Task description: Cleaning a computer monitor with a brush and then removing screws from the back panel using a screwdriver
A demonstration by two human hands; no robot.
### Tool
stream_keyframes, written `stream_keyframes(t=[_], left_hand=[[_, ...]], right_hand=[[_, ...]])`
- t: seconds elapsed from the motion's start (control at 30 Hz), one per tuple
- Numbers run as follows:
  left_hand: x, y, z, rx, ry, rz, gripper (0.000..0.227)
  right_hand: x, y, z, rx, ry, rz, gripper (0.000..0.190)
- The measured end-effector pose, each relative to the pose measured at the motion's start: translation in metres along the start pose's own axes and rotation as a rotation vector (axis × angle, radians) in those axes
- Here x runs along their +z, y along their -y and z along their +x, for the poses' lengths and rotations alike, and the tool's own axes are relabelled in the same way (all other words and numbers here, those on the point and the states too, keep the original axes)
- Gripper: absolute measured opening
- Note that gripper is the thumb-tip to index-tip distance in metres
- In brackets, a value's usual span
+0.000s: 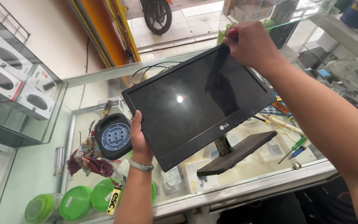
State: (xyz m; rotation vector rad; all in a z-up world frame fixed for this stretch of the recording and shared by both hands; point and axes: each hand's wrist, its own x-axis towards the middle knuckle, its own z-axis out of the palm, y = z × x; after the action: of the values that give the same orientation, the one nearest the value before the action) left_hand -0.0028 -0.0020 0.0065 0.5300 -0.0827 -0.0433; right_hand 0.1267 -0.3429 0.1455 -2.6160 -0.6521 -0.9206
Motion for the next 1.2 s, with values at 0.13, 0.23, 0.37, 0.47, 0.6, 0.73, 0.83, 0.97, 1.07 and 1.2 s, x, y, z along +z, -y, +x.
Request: stream_keyframes(t=[0.13, 0.23, 0.37, 0.47, 0.6, 0.73, 0.83, 0.97, 1.07, 1.2], left_hand=[[0.001, 0.003, 0.001, 0.077, -0.028, 0.041, 0.041], [0.001, 0.004, 0.002, 0.052, 0.036, 0.013, 0.043], [-0.010, 0.015, 0.005, 0.019, -0.050, 0.039, 0.049], [-0.002, 0.012, 0.006, -0.031, -0.033, -0.002, 0.053], [0.014, -0.003, 0.003, -0.018, 0.009, 0.014, 0.059], [-0.005, 0.008, 0.009, 0.020, -0.012, 0.028, 0.055], [-0.024, 0.019, 0.011, 0.001, -0.030, 0.005, 0.051], [-0.030, 0.023, 0.013, -0.019, -0.058, -0.011, 0.047], [-0.023, 0.021, 0.008, -0.024, -0.065, 0.013, 0.046], [-0.026, 0.016, 0.011, 0.007, -0.066, 0.072, 0.045]], right_hand=[[0.009, 0.031, -0.007, 0.094, 0.070, -0.148, 0.025], [0.038, 0.053, -0.010, 0.079, 0.028, -0.304, 0.021], [0.068, 0.118, 0.002, 0.073, 0.038, -0.279, 0.015], [0.074, 0.180, 0.017, 0.039, 0.043, -0.022, 0.014], [0.056, 0.248, 0.036, 0.045, 0.001, 0.612, 0.018], [0.069, 0.231, 0.053, 0.145, -0.076, 0.697, 0.029], [0.097, 0.177, 0.049, 0.323, -0.056, 0.699, 0.025], [0.087, 0.056, 0.036, 0.417, -0.064, 0.504, 0.026], [0.059, -0.011, 0.017, 0.289, -0.122, 0.065, 0.026], [0.027, -0.040, -0.002, 0.284, -0.087, -0.397, 0.019]])
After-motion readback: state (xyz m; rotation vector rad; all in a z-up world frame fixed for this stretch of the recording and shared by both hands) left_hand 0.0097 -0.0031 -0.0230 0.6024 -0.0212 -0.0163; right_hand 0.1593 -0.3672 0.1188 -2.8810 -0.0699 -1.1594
